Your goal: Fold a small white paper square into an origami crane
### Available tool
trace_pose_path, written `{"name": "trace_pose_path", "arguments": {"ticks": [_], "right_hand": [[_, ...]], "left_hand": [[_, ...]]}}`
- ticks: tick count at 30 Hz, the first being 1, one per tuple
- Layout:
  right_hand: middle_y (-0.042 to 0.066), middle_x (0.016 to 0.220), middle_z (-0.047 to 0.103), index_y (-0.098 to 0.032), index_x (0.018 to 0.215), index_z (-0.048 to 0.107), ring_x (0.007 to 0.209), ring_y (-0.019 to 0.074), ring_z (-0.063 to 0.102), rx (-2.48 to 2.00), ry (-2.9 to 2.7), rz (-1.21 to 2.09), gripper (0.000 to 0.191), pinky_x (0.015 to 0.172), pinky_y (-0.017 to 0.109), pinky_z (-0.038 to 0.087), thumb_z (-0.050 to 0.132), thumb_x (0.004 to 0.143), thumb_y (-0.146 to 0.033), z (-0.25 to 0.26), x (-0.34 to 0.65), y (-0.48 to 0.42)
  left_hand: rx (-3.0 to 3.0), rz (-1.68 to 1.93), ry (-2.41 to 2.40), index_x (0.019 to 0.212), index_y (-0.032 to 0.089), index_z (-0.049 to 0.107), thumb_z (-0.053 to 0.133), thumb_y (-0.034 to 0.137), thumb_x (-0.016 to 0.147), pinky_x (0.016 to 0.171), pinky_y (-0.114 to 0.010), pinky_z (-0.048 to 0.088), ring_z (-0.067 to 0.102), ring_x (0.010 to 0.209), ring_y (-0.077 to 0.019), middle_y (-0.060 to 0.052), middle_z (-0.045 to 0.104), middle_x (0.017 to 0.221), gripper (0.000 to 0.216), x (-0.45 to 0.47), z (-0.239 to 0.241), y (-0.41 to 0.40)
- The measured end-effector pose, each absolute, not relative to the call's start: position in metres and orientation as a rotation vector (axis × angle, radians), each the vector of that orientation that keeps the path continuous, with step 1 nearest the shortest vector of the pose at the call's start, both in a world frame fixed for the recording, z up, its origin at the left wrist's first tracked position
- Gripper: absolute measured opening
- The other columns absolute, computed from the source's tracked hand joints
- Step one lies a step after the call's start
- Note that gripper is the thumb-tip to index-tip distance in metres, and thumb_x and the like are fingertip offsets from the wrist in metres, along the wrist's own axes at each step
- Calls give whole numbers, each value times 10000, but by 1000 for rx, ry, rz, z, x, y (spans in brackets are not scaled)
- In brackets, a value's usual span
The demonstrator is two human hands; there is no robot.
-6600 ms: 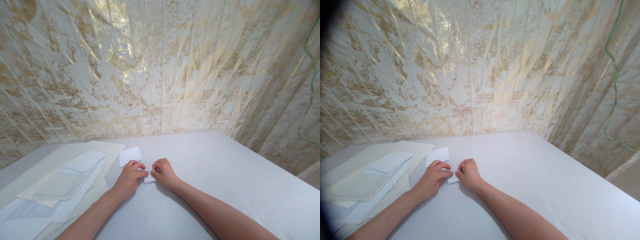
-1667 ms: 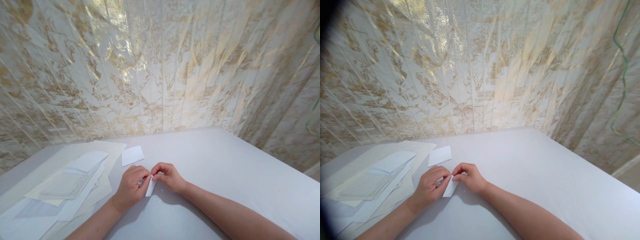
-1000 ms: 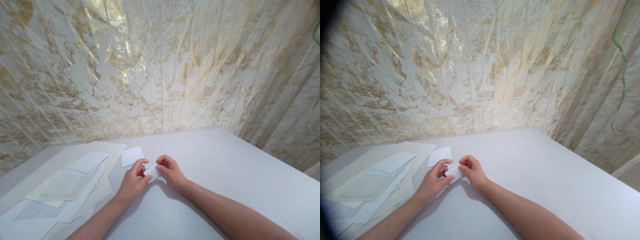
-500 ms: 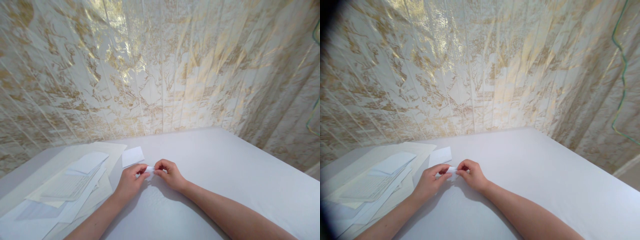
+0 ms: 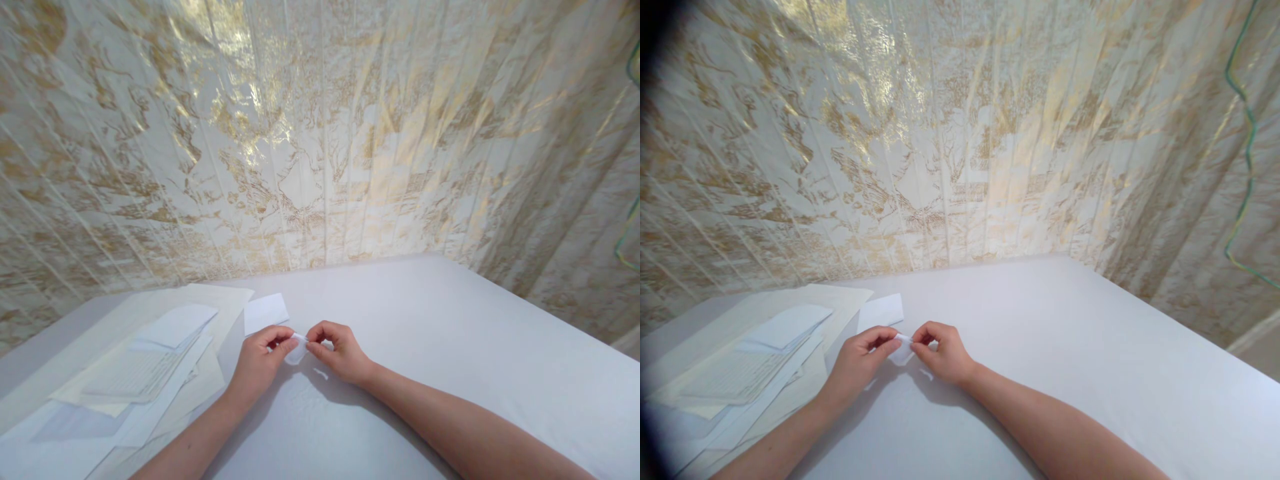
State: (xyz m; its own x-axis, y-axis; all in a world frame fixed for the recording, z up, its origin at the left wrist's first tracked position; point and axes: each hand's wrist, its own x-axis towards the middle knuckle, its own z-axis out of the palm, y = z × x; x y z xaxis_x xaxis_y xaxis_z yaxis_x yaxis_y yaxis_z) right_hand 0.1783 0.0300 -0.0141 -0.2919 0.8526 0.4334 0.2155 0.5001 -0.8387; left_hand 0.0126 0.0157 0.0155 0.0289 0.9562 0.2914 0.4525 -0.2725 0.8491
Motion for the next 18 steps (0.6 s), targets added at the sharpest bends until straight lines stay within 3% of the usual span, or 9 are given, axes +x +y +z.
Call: {"name": "trace_pose_path", "arguments": {"ticks": [18], "right_hand": [[10,633,597,-168,654,564,599,117,538,-933,-1848,599,62,609,237,441,531,705,-155,-15,176,28]], "left_hand": [[1540,1174,1378,638,153,647,606,312,629,558,-242,383,503,563,-136,-1,617,595,164,16,8,17]]}}
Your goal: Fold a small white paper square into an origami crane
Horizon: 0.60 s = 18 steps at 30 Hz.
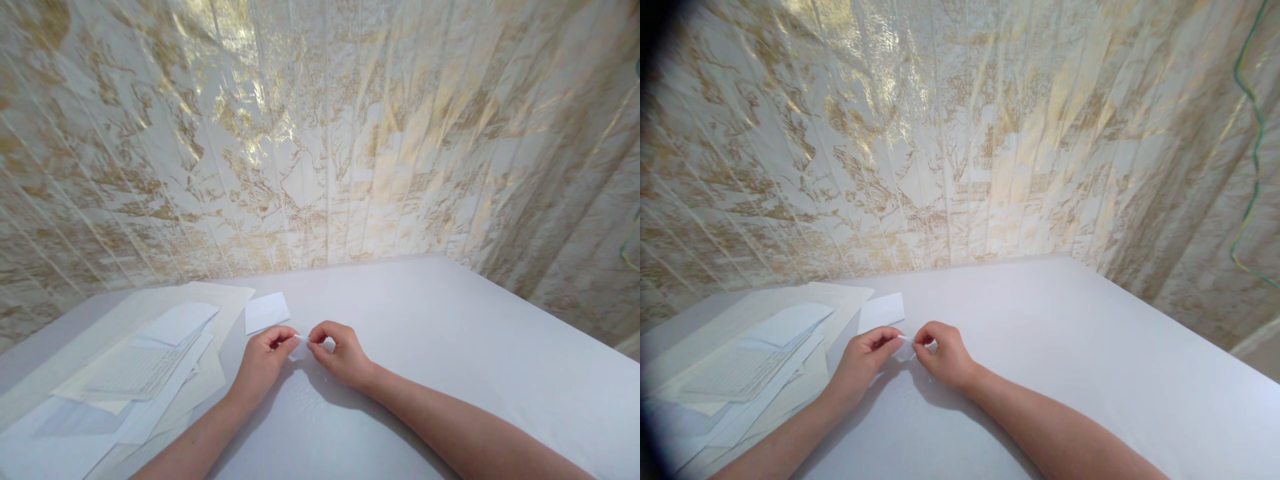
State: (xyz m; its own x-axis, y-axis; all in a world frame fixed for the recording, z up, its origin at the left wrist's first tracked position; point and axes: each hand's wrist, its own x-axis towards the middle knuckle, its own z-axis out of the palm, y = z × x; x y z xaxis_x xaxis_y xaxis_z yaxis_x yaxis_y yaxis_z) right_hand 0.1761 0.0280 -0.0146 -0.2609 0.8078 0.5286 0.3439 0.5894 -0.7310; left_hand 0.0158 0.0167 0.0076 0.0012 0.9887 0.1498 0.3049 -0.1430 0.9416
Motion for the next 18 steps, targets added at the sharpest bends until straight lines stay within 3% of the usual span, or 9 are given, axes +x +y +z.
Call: {"name": "trace_pose_path", "arguments": {"ticks": [6,18], "right_hand": [[10,687,599,-181,752,562,630,119,539,-959,-1771,668,66,619,238,446,557,686,-176,-13,174,26],[-8,580,562,-170,632,564,543,96,474,-972,-1647,930,141,546,222,406,592,700,-291,-13,174,28]], "left_hand": [[1434,1246,1324,621,148,634,619,319,631,569,-235,384,502,582,-129,3,604,601,172,16,5,17],[1197,1338,1249,562,140,599,659,309,548,519,-226,350,458,515,-108,15,554,531,180,22,9,13]]}}
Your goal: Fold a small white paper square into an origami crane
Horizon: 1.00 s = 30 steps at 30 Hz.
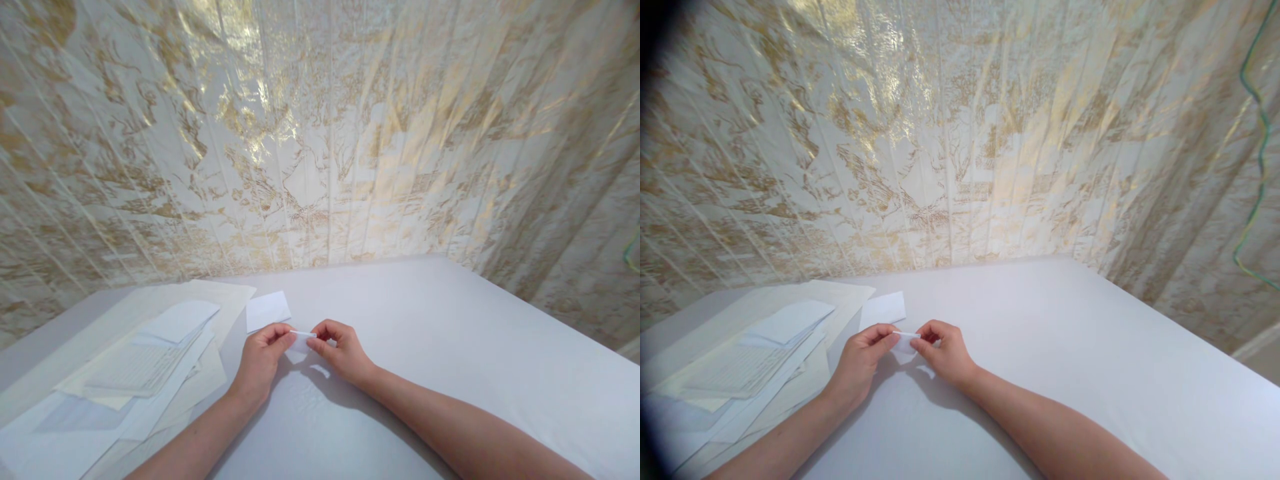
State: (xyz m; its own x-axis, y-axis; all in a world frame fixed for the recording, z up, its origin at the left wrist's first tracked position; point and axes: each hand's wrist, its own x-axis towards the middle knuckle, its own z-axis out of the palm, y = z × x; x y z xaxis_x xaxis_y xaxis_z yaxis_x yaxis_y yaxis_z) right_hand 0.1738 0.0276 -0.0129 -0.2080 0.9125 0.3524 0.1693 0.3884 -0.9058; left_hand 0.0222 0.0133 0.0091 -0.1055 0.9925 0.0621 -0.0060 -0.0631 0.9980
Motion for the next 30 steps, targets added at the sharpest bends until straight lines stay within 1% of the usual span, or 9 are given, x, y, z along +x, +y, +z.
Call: {"name": "trace_pose_path", "arguments": {"ticks": [7,15,19,24,30], "right_hand": [[-13,550,541,-151,602,566,515,89,450,-972,-1536,1080,186,527,238,371,631,661,-315,-11,173,27],[-25,505,521,-144,558,580,476,73,421,-905,-1377,1228,237,476,226,357,707,600,-339,-12,173,29],[-21,501,524,-146,556,586,481,84,433,-899,-1381,1210,235,491,244,361,705,598,-345,-11,173,29],[-14,524,540,-148,560,587,507,94,451,-916,-1434,1146,186,536,259,370,678,621,-299,-10,174,28],[-6,564,555,-152,623,594,536,106,474,-931,-1474,1096,151,555,258,391,628,673,-290,-12,174,28]], "left_hand": [[1200,1370,1248,551,140,604,654,279,551,536,-229,349,451,527,-105,20,548,527,148,22,6,15],[1181,1368,1248,538,144,598,661,299,529,547,-240,369,465,524,-113,13,558,532,168,24,8,14],[1153,1373,1223,537,141,601,664,283,531,539,-236,364,463,517,-109,14,559,526,156,23,8,14],[1153,1358,1218,533,141,599,670,281,533,543,-227,360,460,516,-101,23,558,523,157,22,8,15],[1164,1377,1217,554,145,606,665,280,550,553,-227,369,476,539,-106,20,570,541,148,21,5,17]]}}
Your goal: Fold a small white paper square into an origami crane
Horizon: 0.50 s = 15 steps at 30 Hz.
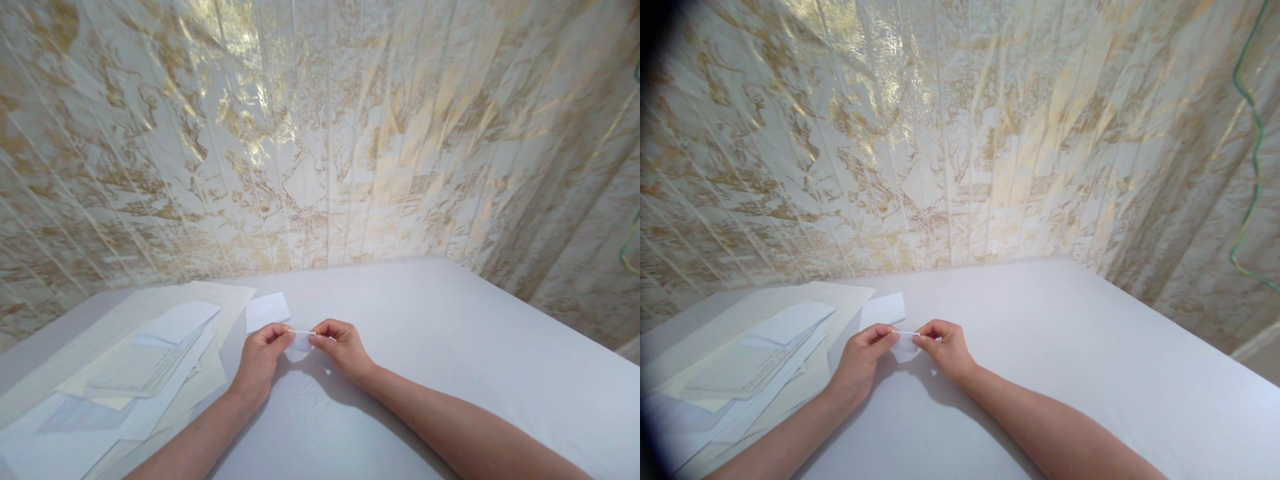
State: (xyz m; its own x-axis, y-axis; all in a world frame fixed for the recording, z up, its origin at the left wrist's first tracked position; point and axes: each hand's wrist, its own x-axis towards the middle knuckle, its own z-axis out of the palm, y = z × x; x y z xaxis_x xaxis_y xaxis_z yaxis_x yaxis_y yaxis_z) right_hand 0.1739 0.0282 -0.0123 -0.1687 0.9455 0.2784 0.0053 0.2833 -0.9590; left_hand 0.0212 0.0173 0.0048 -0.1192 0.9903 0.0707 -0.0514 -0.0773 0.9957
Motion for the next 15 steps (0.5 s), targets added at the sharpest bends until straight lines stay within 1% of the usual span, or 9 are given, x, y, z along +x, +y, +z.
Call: {"name": "trace_pose_path", "arguments": {"ticks": [4,6,10,15], "right_hand": [[4,661,581,-168,702,571,610,119,517,-884,-1556,907,97,620,258,425,626,679,-245,-10,175,28],[12,683,586,-171,704,568,641,126,527,-869,-1623,795,73,640,258,429,620,690,-220,-10,176,28],[17,671,584,-168,685,574,645,129,529,-863,-1733,655,45,639,254,430,595,722,-185,-14,177,30],[15,654,586,-167,677,571,618,123,535,-865,-1799,530,62,615,237,434,587,737,-165,-17,179,31]], "left_hand": [[1200,1399,1260,563,147,613,652,273,576,539,-231,375,478,524,-106,23,581,536,132,17,3,19],[1277,1390,1296,580,149,623,639,275,601,553,-246,389,493,537,-117,16,598,552,128,14,3,19],[1491,1341,1376,621,158,645,618,297,637,606,-277,416,532,595,-148,2,632,600,143,12,4,18],[1625,1295,1454,609,167,641,589,305,650,624,-274,424,541,597,-151,6,633,595,152,14,10,14]]}}
